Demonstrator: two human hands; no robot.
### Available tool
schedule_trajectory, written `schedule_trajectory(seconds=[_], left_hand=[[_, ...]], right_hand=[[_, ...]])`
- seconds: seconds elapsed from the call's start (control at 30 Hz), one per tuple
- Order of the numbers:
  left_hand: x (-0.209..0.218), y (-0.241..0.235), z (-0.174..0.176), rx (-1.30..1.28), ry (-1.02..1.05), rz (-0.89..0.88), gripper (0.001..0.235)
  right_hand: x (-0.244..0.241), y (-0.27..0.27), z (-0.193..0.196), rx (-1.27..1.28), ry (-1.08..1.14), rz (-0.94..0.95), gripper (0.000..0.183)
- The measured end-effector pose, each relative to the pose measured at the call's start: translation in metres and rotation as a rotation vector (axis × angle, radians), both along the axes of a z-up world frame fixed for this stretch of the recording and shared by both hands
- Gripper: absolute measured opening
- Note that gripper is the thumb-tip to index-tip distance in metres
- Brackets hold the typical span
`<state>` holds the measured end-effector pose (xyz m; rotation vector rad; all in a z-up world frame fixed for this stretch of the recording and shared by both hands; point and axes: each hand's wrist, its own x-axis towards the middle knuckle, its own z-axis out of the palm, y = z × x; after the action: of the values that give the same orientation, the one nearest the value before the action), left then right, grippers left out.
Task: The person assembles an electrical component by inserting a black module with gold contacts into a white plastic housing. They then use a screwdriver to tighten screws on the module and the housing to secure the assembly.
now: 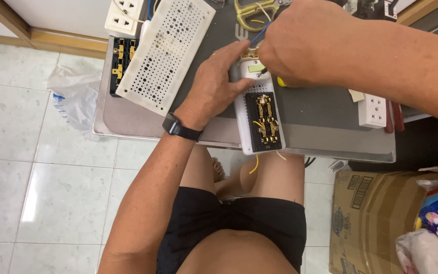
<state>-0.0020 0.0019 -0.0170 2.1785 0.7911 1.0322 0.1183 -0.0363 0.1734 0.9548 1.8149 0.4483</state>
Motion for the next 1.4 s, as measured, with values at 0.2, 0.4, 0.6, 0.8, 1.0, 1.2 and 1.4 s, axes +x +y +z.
schedule_trajectory(seconds=[0.2, 0.4, 0.6, 0.8, 1.0, 1.2, 1.4], left_hand=[[-0.002, -0.004, 0.005, 0.043, 0.017, -0.027, 0.067], [-0.013, -0.035, 0.037, 0.065, -0.007, -0.026, 0.064], [-0.024, -0.104, 0.044, 0.048, 0.091, -0.104, 0.073], [-0.015, -0.105, 0.061, 0.136, 0.4, -0.186, 0.106], [-0.007, -0.104, 0.057, 0.167, 0.513, -0.192, 0.116], [-0.011, -0.103, 0.053, 0.135, 0.355, -0.219, 0.111], [-0.017, -0.097, 0.047, 0.17, 0.348, -0.248, 0.11]], right_hand=[[0.027, -0.012, -0.007, 0.104, 0.181, -0.149, 0.032], [0.08, -0.081, -0.023, 0.361, 0.683, -0.491, 0.047], [0.122, -0.144, -0.109, 0.688, 1.812, -0.83, 0.022], [0.124, -0.151, -0.134, 0.772, 2.1, -0.953, 0.025], [0.131, -0.16, -0.141, 0.797, 2.124, -0.877, 0.022], [0.133, -0.163, -0.141, 0.782, 2.153, -0.775, 0.021], [0.131, -0.164, -0.139, 0.798, 2.212, -0.803, 0.026]])
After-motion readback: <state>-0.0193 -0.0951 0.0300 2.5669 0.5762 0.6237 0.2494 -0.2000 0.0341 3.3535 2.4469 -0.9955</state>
